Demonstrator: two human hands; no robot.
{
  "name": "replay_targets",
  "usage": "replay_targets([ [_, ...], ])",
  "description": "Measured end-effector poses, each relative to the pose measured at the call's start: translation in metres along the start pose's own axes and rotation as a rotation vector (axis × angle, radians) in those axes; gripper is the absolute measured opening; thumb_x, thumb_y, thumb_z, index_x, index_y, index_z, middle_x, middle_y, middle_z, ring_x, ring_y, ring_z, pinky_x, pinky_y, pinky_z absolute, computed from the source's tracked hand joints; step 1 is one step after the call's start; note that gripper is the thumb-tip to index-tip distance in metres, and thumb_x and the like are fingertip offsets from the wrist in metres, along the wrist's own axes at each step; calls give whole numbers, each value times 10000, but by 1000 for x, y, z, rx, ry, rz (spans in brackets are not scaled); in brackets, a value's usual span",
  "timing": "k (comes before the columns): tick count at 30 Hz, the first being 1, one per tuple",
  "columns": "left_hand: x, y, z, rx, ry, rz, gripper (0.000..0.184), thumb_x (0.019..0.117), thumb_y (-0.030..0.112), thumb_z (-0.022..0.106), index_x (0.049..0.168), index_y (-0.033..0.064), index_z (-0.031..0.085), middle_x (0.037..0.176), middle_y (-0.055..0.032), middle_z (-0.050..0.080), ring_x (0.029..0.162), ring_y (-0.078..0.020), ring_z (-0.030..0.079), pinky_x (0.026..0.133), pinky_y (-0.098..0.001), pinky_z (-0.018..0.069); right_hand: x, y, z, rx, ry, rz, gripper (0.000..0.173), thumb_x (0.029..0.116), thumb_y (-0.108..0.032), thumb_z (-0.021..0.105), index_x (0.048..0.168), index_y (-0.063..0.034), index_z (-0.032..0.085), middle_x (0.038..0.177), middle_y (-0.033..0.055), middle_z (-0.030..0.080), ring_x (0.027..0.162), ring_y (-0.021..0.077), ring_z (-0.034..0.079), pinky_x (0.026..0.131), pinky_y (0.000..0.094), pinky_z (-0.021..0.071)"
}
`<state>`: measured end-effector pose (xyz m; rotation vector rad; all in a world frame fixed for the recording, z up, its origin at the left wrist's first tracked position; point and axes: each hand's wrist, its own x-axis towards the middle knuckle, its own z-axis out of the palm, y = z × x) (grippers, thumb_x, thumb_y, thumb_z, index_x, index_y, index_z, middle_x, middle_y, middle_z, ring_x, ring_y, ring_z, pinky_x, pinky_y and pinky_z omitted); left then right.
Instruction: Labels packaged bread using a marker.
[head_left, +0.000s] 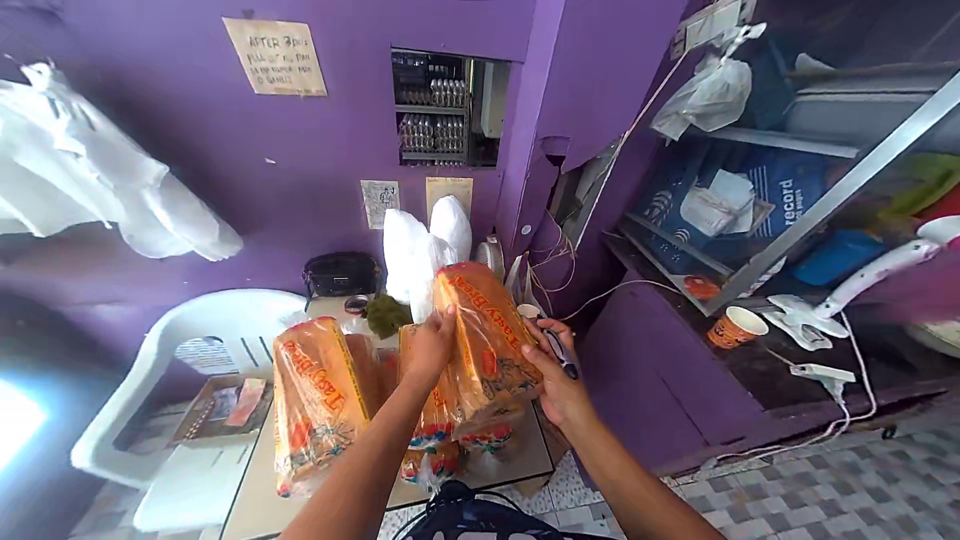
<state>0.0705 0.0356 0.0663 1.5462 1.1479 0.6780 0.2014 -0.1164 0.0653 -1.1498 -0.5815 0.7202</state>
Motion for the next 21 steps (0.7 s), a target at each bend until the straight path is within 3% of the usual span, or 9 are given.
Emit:
replay_targets([
  [1,0,-2,-3,118,33,38,563,1086,415,457,1463,-1,498,1222,-310,629,1074,-443,642,928,-616,503,2,2,0,-20,-18,-36,450,913,15,594,1313,-143,460,1444,35,587,1234,159,609,919,358,544],
  [3,-10,-2,-9,194,115,119,566,1058,364,541,1462,-26,466,1316,-332,576,1177,-495,594,988,-670,457,4,3,-1,-62,-65,-100,450,911,-6,615,1309,-132,447,1459,45,564,1272,148,577,961,347,519],
  [6,-49,-1,-13,200,234,268,414,1079,314,491,1184,-66,618,1099,-256,652,1014,-404,646,888,-622,495,6,3,-6,-112,-124,-181,428,934,-71,627,1322,-99,449,1402,70,582,1262,143,586,994,332,522],
  [8,-77,-15,-6,201,315,441,468,1086,366,392,929,16,659,843,-87,608,751,-183,588,689,-404,486,8,3,-16,-169,-193,-300,377,994,-157,590,1327,-49,450,1369,95,603,1244,148,608,1019,327,527],
  [9,-89,-25,-1,201,337,531,522,1084,426,359,866,55,654,790,-30,578,699,-105,553,646,-315,469,10,1,-23,-191,-236,-370,349,1028,-194,551,1319,-31,447,1366,112,611,1251,170,612,1032,346,526],
  [12,-118,-50,19,255,391,638,609,1040,586,363,957,56,650,793,-51,581,587,-101,495,538,-295,432,9,-9,-40,-183,-304,-518,295,1072,-313,502,1279,-104,479,1320,81,668,1232,207,636,1013,390,538],
  [15,-132,-63,41,262,455,519,534,964,532,589,1052,8,642,869,-121,610,561,-174,501,514,-366,440,5,-21,-51,-250,-393,-588,331,1081,-366,490,1312,-129,479,1331,58,670,1241,210,638,1030,396,540],
  [17,-137,-65,51,250,487,450,458,961,455,647,1060,9,632,909,-141,620,588,-211,532,526,-403,463,0,-20,-59,-317,-442,-525,368,1085,-347,486,1363,-108,456,1403,65,618,1287,209,605,1053,397,532],
  [21,-141,-61,57,249,524,409,368,964,358,665,1062,4,648,961,-165,641,632,-268,576,565,-477,490,-1,-4,-67,-322,-442,-267,470,1018,-288,589,1429,-126,426,1411,60,583,1248,189,605,953,390,568],
])
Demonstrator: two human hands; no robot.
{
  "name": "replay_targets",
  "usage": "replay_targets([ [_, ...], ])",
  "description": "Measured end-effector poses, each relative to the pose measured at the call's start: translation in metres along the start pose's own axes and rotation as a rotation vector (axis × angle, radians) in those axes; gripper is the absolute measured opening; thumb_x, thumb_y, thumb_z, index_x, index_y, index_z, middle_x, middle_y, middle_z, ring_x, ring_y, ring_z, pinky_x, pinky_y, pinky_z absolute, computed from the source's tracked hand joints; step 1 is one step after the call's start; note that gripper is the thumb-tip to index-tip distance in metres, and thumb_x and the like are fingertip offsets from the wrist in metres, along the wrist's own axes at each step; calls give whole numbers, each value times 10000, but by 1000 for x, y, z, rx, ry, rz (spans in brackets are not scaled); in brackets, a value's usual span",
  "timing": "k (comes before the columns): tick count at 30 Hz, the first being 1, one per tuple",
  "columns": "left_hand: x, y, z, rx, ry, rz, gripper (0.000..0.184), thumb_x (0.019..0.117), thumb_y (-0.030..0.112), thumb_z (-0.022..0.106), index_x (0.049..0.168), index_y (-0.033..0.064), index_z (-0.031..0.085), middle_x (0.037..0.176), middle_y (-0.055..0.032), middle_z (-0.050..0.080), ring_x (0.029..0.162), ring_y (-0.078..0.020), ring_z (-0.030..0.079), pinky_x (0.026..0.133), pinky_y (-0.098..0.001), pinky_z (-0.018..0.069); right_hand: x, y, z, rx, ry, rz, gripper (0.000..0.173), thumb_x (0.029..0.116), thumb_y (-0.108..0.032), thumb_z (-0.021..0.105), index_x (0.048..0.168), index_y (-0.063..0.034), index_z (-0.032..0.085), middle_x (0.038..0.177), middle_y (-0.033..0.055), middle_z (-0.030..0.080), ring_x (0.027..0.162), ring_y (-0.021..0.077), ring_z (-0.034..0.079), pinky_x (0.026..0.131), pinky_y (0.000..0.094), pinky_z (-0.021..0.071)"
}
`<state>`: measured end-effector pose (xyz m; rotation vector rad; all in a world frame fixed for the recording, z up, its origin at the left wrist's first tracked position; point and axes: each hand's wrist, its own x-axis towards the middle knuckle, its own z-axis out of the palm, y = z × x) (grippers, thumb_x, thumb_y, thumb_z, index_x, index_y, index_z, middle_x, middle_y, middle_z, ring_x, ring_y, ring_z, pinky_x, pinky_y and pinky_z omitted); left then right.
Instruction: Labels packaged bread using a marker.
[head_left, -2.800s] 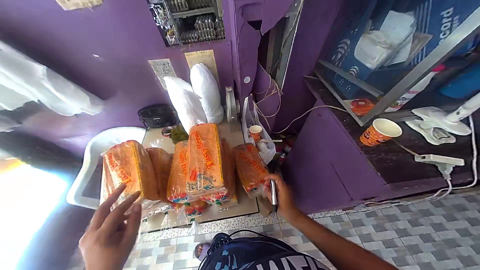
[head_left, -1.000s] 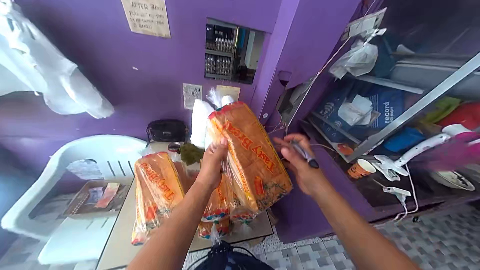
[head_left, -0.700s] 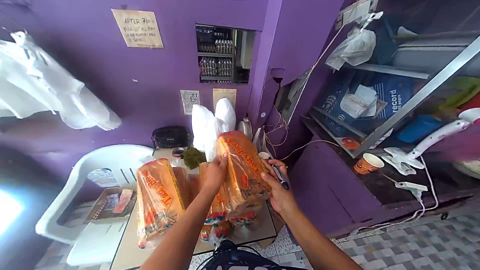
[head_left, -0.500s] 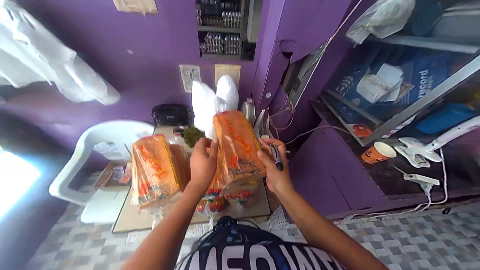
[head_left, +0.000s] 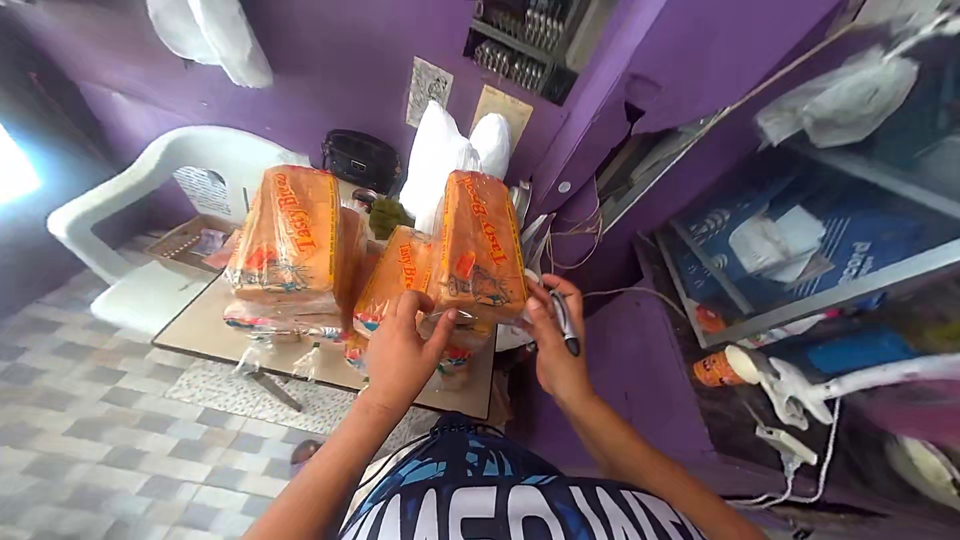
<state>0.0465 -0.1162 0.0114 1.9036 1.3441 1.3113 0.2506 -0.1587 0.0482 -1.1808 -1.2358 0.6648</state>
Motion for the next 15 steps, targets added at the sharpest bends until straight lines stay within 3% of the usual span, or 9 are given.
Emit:
replay_targets([
  [4,10,5,0,25,15,123,273,986,273,643,1048,12,693,1066,-188,685,771,-339,681,641,-548,551,0,-7,6,28,0,20,437,992,-256,637,1395,-177,489,1306,38,615,1138,166,642,882,370,592],
  [6,24,18,-5,12,55,211,234,993,255,628,1006,34,702,976,-139,690,634,-249,611,564,-461,513,7,-25,7,73,16,0,406,986,-225,642,1366,-176,507,1241,17,629,1068,132,653,851,329,588],
  [9,58,58,-28,5,111,294,243,1016,269,575,987,63,701,832,-66,648,597,-173,556,555,-387,482,31,-71,4,163,38,-59,345,988,-167,634,1315,-180,523,1146,-6,666,989,112,685,819,311,607],
  [12,86,92,-55,17,85,316,247,1039,277,549,971,74,671,714,-19,607,554,-143,553,529,-368,506,50,-106,1,221,56,-94,334,968,-123,625,1291,-157,546,1124,37,711,967,158,714,822,341,618],
  [15,104,94,-62,-4,63,276,268,1036,301,527,941,88,658,663,-1,584,547,-140,563,527,-378,504,66,-111,-3,199,76,-103,327,958,-151,605,1278,-101,562,1097,103,734,948,221,733,764,362,627],
])
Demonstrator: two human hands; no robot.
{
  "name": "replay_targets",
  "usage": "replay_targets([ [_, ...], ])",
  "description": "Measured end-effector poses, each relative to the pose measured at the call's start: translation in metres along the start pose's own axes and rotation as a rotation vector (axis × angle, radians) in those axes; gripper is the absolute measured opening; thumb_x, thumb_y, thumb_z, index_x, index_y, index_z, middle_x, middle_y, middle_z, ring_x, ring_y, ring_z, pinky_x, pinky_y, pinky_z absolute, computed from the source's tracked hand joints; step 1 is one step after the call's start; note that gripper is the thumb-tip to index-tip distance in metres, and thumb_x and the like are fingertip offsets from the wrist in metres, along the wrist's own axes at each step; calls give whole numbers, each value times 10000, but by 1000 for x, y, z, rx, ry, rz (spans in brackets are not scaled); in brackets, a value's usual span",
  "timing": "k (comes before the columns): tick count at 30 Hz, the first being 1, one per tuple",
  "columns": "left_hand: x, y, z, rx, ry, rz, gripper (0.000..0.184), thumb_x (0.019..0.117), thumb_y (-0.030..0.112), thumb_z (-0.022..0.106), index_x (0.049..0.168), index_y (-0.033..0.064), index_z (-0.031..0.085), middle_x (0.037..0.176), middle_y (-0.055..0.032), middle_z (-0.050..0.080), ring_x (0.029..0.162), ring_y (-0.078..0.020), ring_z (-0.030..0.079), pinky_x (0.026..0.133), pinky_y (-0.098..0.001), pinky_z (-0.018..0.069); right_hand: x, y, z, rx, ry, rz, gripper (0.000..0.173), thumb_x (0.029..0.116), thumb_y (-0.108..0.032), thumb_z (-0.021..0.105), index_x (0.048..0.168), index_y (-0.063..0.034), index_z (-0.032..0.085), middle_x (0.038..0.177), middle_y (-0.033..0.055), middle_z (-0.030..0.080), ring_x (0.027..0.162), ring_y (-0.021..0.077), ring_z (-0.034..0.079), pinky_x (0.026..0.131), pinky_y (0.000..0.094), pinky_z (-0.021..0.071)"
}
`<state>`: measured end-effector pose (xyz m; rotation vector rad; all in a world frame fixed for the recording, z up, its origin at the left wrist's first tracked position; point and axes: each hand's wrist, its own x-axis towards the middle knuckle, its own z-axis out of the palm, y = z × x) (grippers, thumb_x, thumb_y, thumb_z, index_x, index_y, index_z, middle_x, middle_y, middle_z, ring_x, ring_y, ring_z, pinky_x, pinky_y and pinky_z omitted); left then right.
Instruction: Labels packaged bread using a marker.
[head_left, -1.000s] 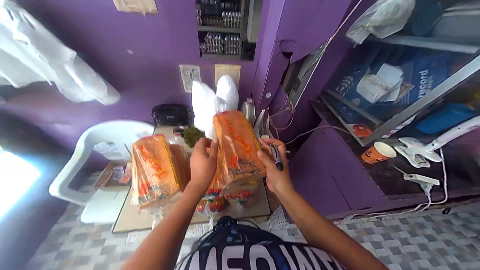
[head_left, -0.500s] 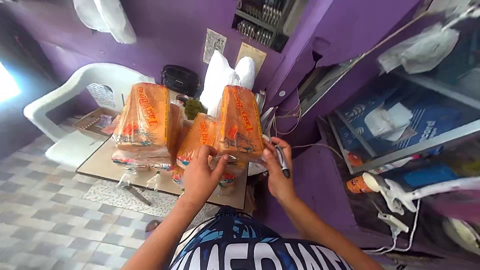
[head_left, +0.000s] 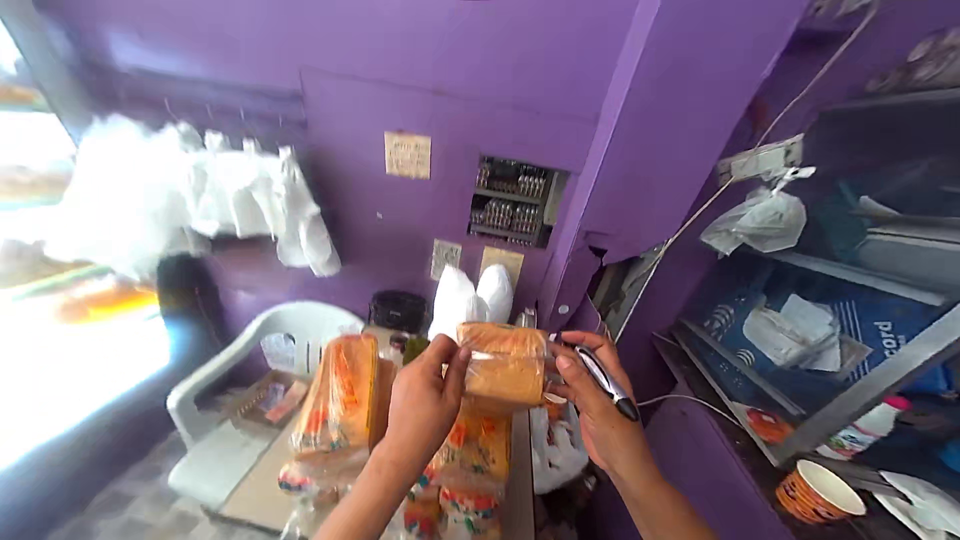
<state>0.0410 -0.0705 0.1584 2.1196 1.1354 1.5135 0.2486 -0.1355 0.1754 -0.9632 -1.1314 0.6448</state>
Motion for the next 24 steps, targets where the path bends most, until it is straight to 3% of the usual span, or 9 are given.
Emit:
replay_targets([
  [2,6,-6,1,-1,15,-16,283,1032,298,519,920,75,652,640,-4,574,545,-144,564,533,-382,500,9,1,-3,-62,12,-74,312,1006,-221,551,1283,-79,576,1092,106,746,945,232,742,741,365,632],
  [5,10,-11,6,10,67,27,301,1024,305,515,879,75,645,614,10,564,528,-105,557,522,-326,498,21,-10,-2,17,35,-224,378,1071,-372,462,1334,-134,591,1004,33,743,885,162,730,772,327,623],
  [7,10,-13,11,-9,85,69,303,1023,298,509,866,76,643,610,19,560,523,-73,546,520,-280,494,23,-19,9,118,-35,-284,440,1043,-519,487,1302,-203,652,933,-31,716,833,102,689,808,304,593],
  [9,10,-14,15,-39,83,109,306,1028,284,507,863,65,642,615,13,563,524,-66,541,526,-261,497,24,-19,21,99,-107,-295,412,1013,-568,507,1199,-269,721,947,-87,709,822,48,661,804,265,575],
  [14,12,-16,17,-78,58,159,316,1034,279,501,874,52,655,635,7,584,530,-53,553,525,-230,499,32,-10,32,94,-121,-218,217,993,-366,646,1122,-209,719,911,-19,713,785,66,682,752,243,593],
  [18,13,-18,17,-94,47,174,321,1034,275,489,871,55,657,634,9,587,526,-48,549,516,-222,489,35,-9,33,25,-107,-253,224,930,-200,721,1152,-209,696,931,-20,700,781,57,668,736,221,587],
  [22,14,-20,18,-83,48,204,324,1032,263,479,864,49,655,625,3,587,512,-61,547,499,-236,483,38,0,35,-55,-77,-373,52,979,-265,666,1023,-238,674,823,-92,641,671,-9,599,645,166,545],
  [24,15,-20,19,-81,54,217,322,1032,261,477,859,51,650,626,5,581,515,-59,541,499,-227,476,39,2,36,-72,-75,-413,44,977,-260,654,955,-226,672,781,-95,601,632,-22,552,602,142,506],
])
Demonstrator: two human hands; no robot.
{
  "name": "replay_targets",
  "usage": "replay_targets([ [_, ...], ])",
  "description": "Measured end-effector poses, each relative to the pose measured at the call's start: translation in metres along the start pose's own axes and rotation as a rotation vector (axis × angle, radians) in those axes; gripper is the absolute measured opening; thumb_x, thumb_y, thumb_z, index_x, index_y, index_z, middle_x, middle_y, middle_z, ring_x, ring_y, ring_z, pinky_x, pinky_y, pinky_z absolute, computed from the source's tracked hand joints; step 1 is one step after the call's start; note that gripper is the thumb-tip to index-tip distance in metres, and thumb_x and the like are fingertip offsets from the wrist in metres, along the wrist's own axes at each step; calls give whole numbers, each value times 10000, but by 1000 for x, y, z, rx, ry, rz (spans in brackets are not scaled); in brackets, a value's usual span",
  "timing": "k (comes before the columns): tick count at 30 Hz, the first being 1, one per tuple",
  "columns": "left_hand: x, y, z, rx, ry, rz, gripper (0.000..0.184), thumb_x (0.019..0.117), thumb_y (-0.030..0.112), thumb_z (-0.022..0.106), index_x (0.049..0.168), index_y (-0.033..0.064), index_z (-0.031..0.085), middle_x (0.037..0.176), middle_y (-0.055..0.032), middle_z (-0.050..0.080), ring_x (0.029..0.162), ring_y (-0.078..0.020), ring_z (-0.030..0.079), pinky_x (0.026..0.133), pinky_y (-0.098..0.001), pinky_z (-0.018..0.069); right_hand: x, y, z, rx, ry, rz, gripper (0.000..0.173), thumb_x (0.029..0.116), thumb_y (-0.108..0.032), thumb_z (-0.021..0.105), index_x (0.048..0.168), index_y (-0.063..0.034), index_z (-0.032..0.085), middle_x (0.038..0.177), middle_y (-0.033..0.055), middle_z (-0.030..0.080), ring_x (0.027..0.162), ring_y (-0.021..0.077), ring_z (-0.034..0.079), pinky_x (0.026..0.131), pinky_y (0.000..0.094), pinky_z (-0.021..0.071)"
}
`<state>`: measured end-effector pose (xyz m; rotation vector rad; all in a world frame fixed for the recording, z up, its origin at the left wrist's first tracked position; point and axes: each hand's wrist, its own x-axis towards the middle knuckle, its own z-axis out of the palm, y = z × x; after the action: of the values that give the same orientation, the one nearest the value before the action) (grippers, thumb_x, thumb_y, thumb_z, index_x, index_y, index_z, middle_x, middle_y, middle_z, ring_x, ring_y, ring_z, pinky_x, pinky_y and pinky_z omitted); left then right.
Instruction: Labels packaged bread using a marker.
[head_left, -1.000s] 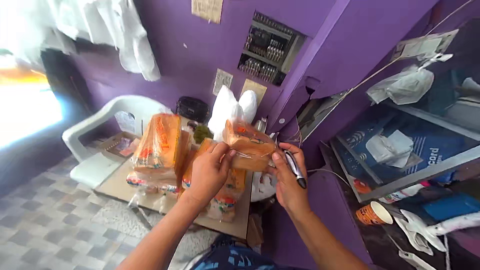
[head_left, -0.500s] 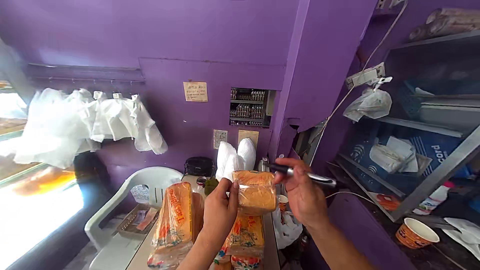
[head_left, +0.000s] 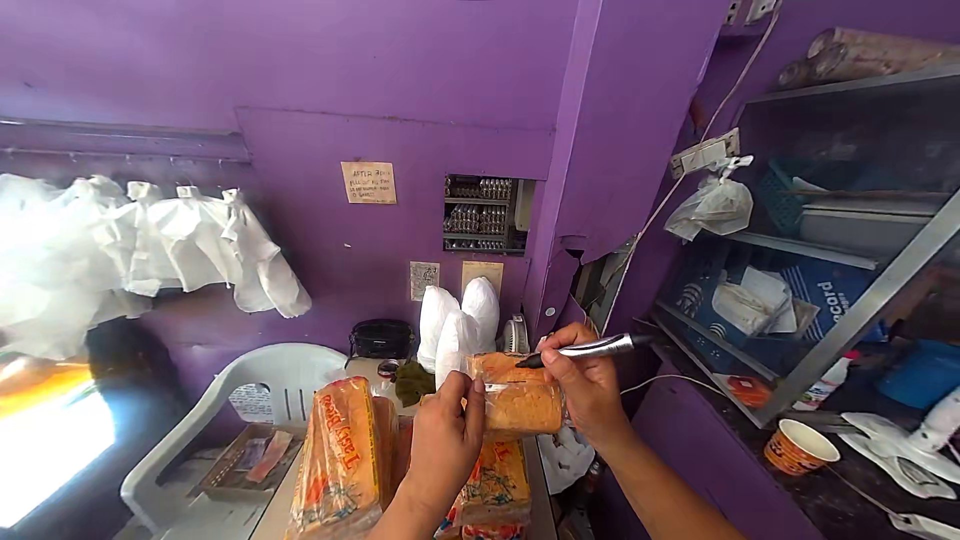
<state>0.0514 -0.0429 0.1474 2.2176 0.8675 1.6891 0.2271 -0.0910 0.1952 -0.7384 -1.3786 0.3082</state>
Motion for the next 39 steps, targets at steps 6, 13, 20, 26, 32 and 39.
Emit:
replay_targets([
  [6,-1,-1,0,-5,7,7,322,1032,262,477,848,57,644,615,9,569,500,-51,529,486,-212,463,-2,2,4,-80,-1,-55,68,966,-228,637,908,-198,657,744,-94,591,611,-30,537,566,133,480],
  [13,-2,-3,-1,-12,14,9,325,1037,265,473,855,56,643,617,11,569,508,-44,529,493,-207,464,-3,1,8,-154,18,-88,64,958,-198,622,900,-180,642,744,-86,590,602,-23,540,544,133,476],
  [20,-3,-5,-2,-26,25,2,326,1040,268,471,856,56,639,610,17,560,503,-36,521,486,-200,456,-3,1,13,-171,-15,-92,72,956,-173,618,888,-148,626,716,-67,579,591,-8,544,539,145,489],
  [26,-5,-4,-3,-30,20,-4,329,1044,275,470,866,60,644,619,14,565,509,-44,526,495,-205,461,-5,3,15,-285,-38,-141,98,961,-180,603,881,-127,623,730,-65,577,595,-21,534,536,135,476],
  [32,-6,-5,-3,-33,19,-11,331,1041,281,467,864,65,645,615,22,558,504,-38,519,489,-200,455,-6,2,15,-326,-48,-157,109,957,-185,605,878,-111,622,721,-62,577,585,-31,527,530,127,468],
  [39,-7,-5,-4,-31,13,-14,343,1041,289,457,859,69,646,612,18,564,506,-51,533,489,-219,464,-8,0,16,-339,-41,-139,102,954,-176,606,876,-113,623,717,-65,576,581,-33,524,527,122,465],
])
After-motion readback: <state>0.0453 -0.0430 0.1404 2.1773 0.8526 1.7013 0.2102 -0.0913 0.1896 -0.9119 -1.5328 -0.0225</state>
